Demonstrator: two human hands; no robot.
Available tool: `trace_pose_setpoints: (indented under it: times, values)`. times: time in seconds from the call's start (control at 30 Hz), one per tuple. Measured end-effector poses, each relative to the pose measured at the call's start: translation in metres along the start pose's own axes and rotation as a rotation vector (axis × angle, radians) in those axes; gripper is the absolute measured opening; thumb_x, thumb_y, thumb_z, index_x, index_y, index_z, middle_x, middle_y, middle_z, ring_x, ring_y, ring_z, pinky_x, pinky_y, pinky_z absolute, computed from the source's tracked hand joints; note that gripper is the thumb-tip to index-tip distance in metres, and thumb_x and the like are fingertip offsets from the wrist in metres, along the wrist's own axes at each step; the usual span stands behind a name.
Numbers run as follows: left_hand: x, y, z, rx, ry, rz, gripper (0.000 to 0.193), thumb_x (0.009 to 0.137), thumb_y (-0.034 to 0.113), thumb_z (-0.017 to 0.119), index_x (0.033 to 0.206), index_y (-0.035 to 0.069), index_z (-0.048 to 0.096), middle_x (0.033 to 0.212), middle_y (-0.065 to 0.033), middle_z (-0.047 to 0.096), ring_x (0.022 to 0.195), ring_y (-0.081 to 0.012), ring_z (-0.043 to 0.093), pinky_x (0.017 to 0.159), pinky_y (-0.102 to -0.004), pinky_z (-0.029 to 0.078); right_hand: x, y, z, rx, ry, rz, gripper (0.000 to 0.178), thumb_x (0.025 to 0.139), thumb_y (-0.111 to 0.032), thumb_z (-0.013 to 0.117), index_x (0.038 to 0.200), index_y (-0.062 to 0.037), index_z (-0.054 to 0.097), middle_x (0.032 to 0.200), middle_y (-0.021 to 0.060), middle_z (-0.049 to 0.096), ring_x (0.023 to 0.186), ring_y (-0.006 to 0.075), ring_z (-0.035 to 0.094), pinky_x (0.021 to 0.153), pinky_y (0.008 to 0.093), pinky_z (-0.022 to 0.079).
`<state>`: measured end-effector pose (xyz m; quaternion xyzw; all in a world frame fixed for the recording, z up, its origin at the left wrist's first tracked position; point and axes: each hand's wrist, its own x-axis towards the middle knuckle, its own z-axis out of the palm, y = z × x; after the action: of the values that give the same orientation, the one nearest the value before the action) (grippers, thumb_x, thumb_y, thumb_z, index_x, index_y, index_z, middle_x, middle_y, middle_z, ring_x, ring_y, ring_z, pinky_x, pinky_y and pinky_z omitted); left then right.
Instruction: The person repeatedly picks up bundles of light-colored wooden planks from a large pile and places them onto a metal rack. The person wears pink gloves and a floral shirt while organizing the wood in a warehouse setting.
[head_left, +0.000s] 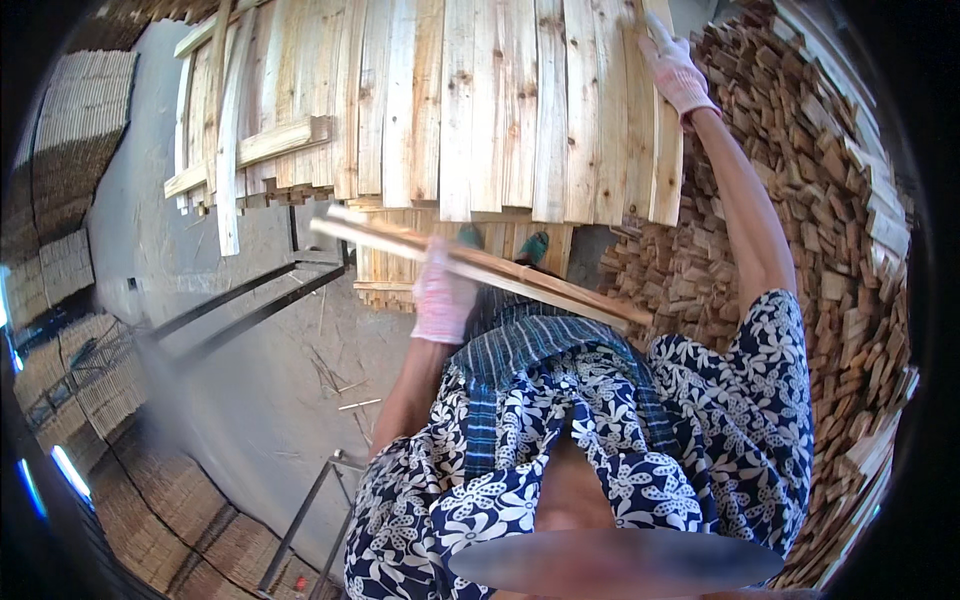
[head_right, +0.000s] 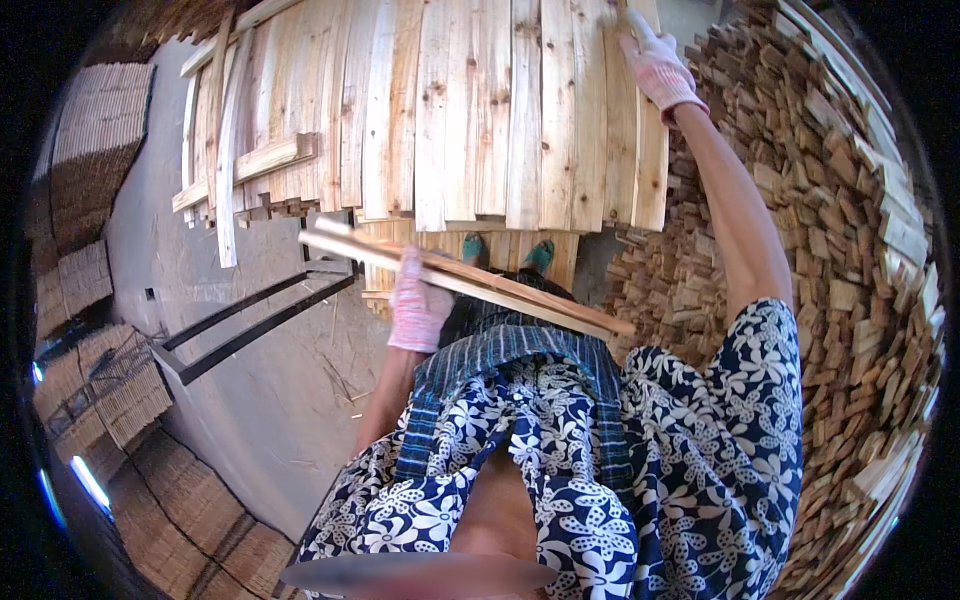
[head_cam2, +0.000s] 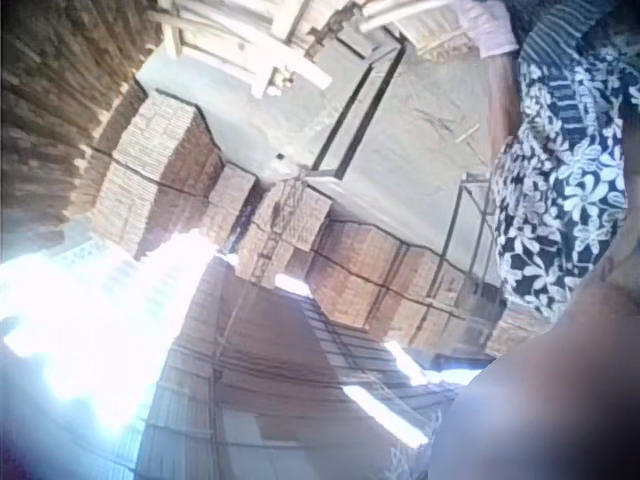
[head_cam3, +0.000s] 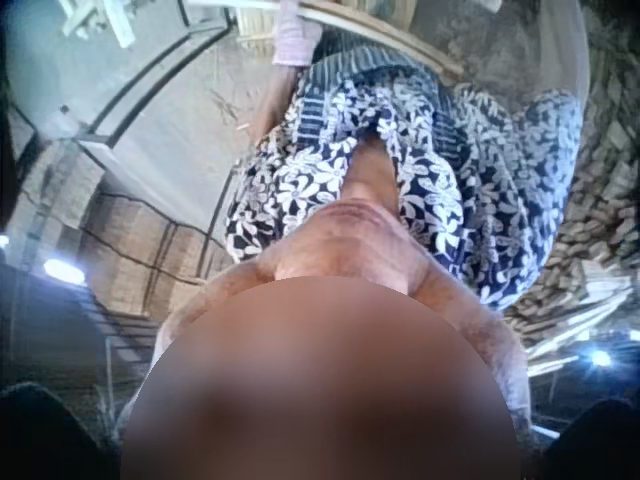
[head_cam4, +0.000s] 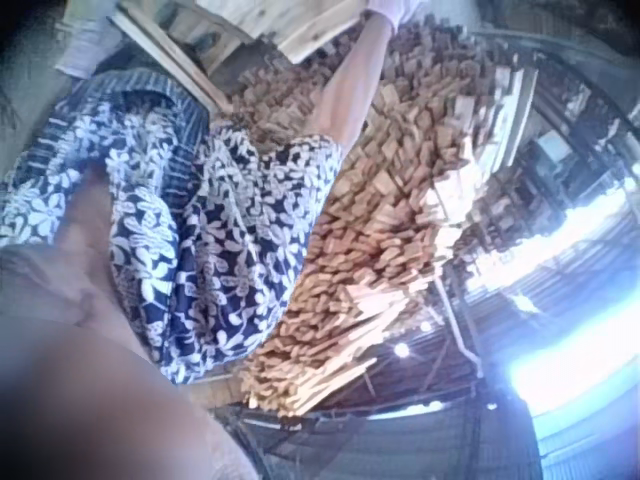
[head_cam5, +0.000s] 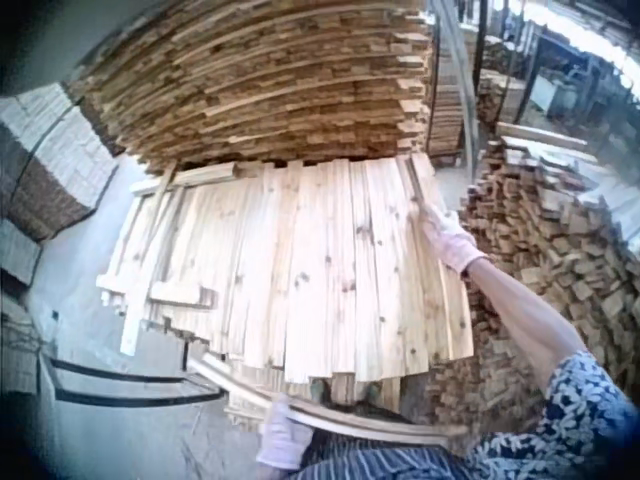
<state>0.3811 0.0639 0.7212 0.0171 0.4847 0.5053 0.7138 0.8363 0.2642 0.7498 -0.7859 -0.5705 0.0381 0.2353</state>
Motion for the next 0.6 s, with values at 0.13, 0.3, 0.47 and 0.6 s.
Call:
trace_pose_setpoints:
  times: [0.13, 0.3, 0.47, 0.6]
  values:
    - [0.047, -0.001, 0.04, -0.033, -0.006, -0.111, 0.032, 0.101, 0.034, 0.064, 0.111, 0.004, 0.06, 0.105, -0.0087, 0.059, 0.1, -0.0181, 0.056, 0.099, -0.0305, 0.048, 0.009, 0.017, 0.007, -0.091, -0.021, 0.022, 0.059, 0.102, -0.048, 0.053, 0.156, -0.0361, 0.035, 0.134, 0.0318, 0.048, 0.12, 0.0496, 0.055, 0.107, 0.0499, 0.045]
    - [0.085, -0.021, -0.02, 0.87, -0.167, 0.505, 0.053, 0.1, 0.024, 0.062, 0.145, 0.001, 0.047, 0.125, -0.0186, 0.061, 0.115, -0.0295, 0.061, 0.101, -0.0424, 0.052, 0.009, 0.006, 0.005, -0.158, -0.113, 0.09, 0.062, 0.102, -0.038, 0.057, 0.158, -0.0291, 0.033, 0.142, 0.0268, 0.045, 0.13, 0.0444, 0.047, 0.116, 0.0441, 0.036]
    - [0.023, -0.022, 0.023, -0.199, -0.167, -0.137, 0.039, 0.101, 0.031, 0.064, 0.131, 0.008, 0.056, 0.129, -0.0174, 0.061, 0.121, -0.0295, 0.059, 0.109, -0.05, 0.05, -0.003, -0.033, -0.024, -0.107, -0.193, 0.209, 0.065, 0.103, -0.033, 0.055, 0.16, -0.0179, 0.029, 0.157, 0.0239, 0.035, 0.143, 0.0442, 0.037, 0.122, 0.0413, 0.029]
    - [0.063, -0.037, 0.036, 0.458, -0.284, 0.074, 0.051, 0.093, 0.038, 0.075, 0.125, 0.006, 0.052, 0.118, -0.0178, 0.067, 0.108, -0.0316, 0.066, 0.103, -0.0443, 0.054, 0.0, -0.03, -0.016, -0.067, -0.108, 0.134, 0.05, 0.102, -0.02, 0.048, 0.151, -0.0296, 0.044, 0.142, 0.0203, 0.045, 0.133, 0.0375, 0.044, 0.114, 0.0472, 0.035]
